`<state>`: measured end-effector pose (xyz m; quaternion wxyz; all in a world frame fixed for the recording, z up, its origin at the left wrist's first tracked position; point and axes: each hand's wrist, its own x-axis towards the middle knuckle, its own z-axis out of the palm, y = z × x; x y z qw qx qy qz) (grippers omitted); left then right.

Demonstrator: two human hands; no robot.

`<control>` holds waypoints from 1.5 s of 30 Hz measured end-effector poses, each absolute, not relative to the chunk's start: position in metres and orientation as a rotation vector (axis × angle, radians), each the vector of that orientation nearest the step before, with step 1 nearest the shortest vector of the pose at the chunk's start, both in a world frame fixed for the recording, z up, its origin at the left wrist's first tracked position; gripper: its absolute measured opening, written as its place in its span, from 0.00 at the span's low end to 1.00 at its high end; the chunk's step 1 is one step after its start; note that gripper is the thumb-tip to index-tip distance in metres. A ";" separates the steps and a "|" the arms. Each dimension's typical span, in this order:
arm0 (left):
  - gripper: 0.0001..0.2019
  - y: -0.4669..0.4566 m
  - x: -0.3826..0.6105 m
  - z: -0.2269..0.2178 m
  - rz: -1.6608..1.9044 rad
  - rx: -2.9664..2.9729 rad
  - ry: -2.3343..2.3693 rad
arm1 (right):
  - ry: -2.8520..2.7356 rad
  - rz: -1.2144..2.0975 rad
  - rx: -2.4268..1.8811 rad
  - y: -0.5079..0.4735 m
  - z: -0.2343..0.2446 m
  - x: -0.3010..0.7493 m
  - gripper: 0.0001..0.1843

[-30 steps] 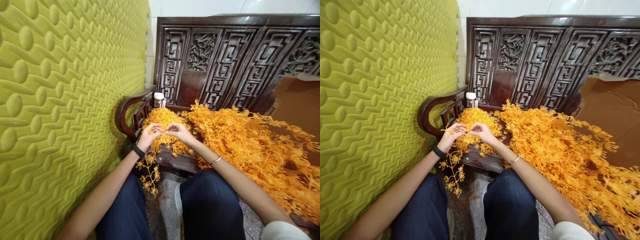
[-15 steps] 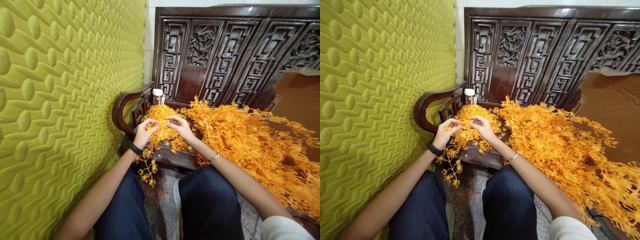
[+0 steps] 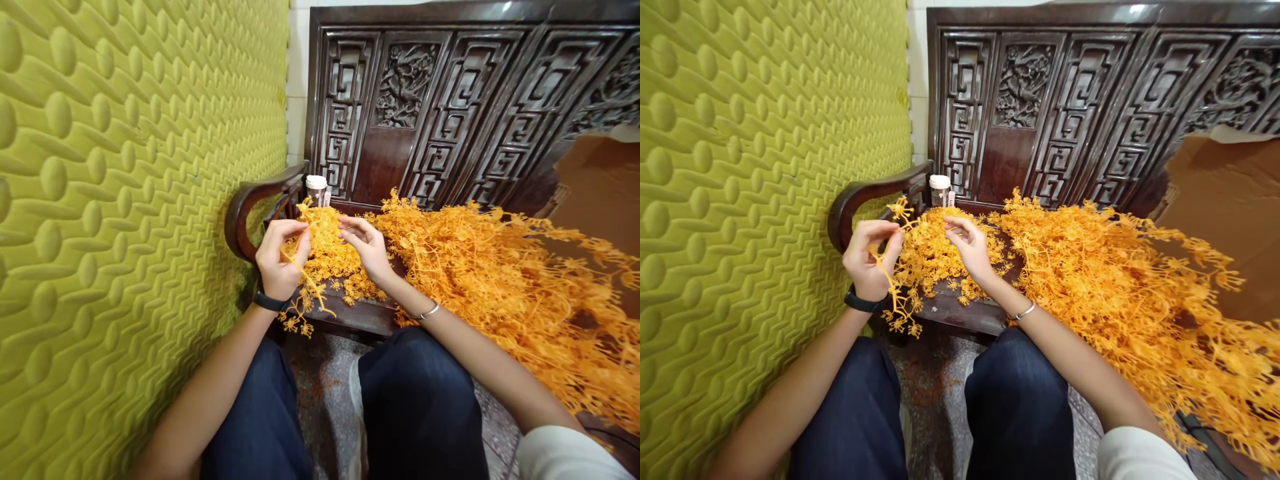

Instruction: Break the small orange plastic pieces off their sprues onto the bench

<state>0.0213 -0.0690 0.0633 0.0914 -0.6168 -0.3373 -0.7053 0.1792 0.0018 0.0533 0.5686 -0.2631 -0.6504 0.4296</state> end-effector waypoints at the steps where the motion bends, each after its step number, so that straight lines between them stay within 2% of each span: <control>1: 0.09 -0.070 0.022 0.065 -2.100 -1.785 -0.958 | -1.534 1.010 -0.627 0.002 0.052 0.180 0.11; 6: 0.07 -0.073 0.025 0.072 -2.194 -1.661 -0.833 | -1.566 1.020 -0.648 0.002 0.051 0.180 0.09; 11: 0.04 -0.073 0.028 0.080 -2.435 -1.464 -0.819 | -1.662 1.005 -0.685 0.006 0.049 0.180 0.08; 16: 0.04 -0.071 0.026 0.085 -2.565 -1.245 -0.850 | -2.416 1.132 -0.755 0.016 0.027 0.178 0.11; 20: 0.02 -0.070 0.026 0.086 -2.586 -1.284 -0.797 | -2.791 0.935 -0.688 0.019 0.008 0.168 0.15; 25: 0.03 -0.073 0.029 0.090 -2.649 -1.306 -0.658 | -2.812 0.831 -0.755 0.018 -0.007 0.152 0.22; 32: 0.03 -0.085 0.037 0.094 -2.649 -1.278 -0.783 | -2.810 0.748 -0.806 0.025 -0.030 0.129 0.26; 37: 0.03 -0.085 0.031 0.093 -2.779 -1.244 -0.714 | -2.634 0.698 -0.939 0.041 -0.034 0.131 0.30; 41: 0.04 -0.088 0.022 0.093 -2.923 -1.283 -0.693 | -2.417 0.712 -0.989 0.055 -0.031 0.143 0.28; 45: 0.05 -0.096 0.014 0.097 -3.027 -1.260 -0.770 | -2.179 0.781 -1.006 0.068 -0.027 0.157 0.21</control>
